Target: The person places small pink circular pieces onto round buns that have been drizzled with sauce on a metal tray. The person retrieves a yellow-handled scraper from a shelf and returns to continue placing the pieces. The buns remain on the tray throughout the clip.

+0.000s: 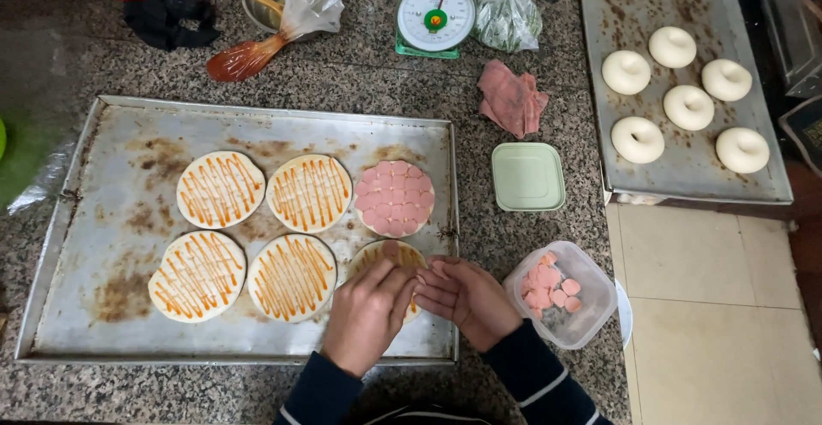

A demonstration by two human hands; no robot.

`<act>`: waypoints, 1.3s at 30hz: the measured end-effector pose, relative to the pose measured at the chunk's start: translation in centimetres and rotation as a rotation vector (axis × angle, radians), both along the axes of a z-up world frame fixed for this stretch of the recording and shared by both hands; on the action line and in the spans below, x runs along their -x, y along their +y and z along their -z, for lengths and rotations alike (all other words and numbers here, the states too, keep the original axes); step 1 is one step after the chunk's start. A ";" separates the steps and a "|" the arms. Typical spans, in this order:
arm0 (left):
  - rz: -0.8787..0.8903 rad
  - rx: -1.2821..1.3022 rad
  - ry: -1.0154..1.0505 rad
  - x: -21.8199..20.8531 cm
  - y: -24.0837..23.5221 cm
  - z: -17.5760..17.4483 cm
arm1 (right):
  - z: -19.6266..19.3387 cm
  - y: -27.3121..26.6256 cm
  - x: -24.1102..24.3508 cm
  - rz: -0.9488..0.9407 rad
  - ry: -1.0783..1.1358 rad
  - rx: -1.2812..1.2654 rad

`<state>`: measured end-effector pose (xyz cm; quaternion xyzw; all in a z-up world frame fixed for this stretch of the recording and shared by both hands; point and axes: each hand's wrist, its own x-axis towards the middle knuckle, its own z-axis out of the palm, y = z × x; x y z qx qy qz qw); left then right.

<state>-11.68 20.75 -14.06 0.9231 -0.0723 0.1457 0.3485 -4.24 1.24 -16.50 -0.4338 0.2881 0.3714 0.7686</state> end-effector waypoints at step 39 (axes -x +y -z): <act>-0.141 0.494 0.432 -0.7 0.3 -1.0 | 1.4 0.2 1.9 -0.267 -0.414 0.094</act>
